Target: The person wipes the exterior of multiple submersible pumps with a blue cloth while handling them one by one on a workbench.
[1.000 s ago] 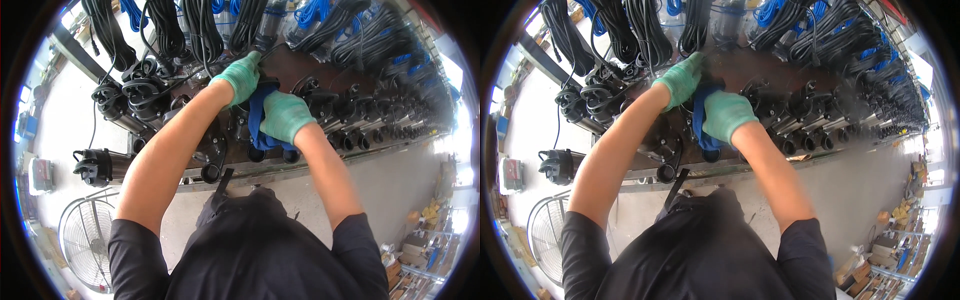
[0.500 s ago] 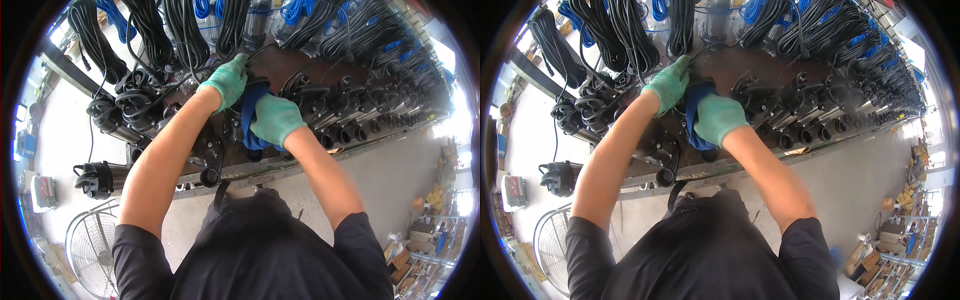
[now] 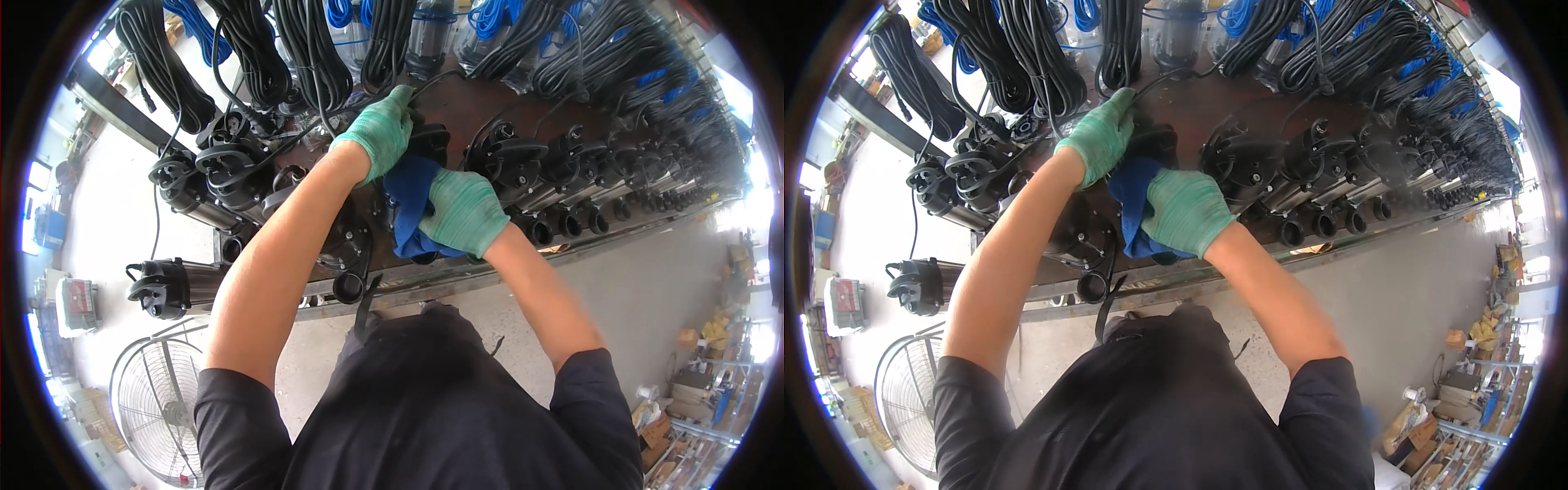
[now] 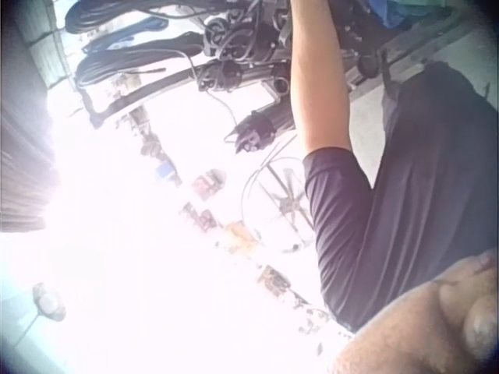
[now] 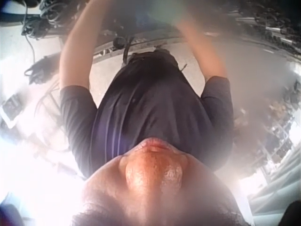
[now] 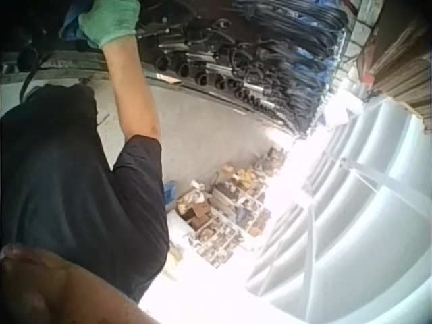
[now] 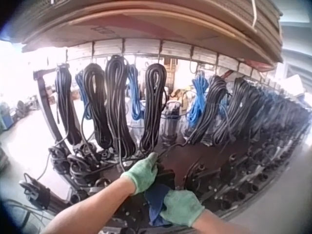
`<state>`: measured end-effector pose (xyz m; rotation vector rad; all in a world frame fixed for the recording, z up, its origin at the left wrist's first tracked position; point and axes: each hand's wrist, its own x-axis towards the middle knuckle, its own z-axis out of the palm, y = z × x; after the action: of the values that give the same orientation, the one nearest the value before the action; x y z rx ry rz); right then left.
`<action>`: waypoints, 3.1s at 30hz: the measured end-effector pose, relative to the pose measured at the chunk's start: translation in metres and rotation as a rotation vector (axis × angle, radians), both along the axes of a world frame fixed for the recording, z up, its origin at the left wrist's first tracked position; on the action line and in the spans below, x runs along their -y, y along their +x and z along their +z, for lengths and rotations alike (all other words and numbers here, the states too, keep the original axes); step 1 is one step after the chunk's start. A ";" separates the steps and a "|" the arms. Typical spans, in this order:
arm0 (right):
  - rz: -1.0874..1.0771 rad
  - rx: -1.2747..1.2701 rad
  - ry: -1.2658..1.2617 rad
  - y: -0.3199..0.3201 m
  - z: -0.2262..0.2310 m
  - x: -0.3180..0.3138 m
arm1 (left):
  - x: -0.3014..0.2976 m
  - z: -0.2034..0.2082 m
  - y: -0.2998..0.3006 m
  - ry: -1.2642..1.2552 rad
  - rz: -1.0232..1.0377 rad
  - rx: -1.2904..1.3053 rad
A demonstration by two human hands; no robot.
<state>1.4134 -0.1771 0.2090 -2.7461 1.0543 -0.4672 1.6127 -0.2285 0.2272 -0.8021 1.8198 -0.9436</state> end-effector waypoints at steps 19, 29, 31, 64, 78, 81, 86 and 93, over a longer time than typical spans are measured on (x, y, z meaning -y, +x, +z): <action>-0.050 -0.262 0.105 0.018 0.037 -0.008 | 0.021 -0.031 0.028 0.063 0.217 -0.448; 0.183 -0.301 -0.055 0.037 0.006 -0.023 | 0.009 -0.021 0.030 -0.046 -0.162 -0.180; 0.178 -0.334 -0.138 0.052 0.002 -0.026 | 0.029 -0.056 0.040 -0.066 -0.120 -0.346; -0.076 -0.202 0.019 -0.032 0.022 -0.003 | 0.002 0.008 0.002 0.054 0.095 -0.020; 0.513 -0.514 0.372 0.019 0.059 0.207 | -0.019 -0.010 -0.017 -0.165 0.145 -0.231; 0.609 -0.487 0.375 0.017 0.033 0.219 | -0.024 0.009 -0.018 0.025 0.275 -0.080; 0.545 -0.742 0.095 -0.011 0.079 0.220 | -0.023 0.016 -0.026 -0.017 0.357 -0.148; 0.467 -0.117 -0.003 -0.036 0.146 0.111 | -0.068 0.002 -0.036 -0.592 0.143 -2.340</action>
<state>1.3778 -0.2882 0.3554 -2.9174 0.3998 -0.2376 1.5769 -0.1603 0.2288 -3.1641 2.9554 0.0795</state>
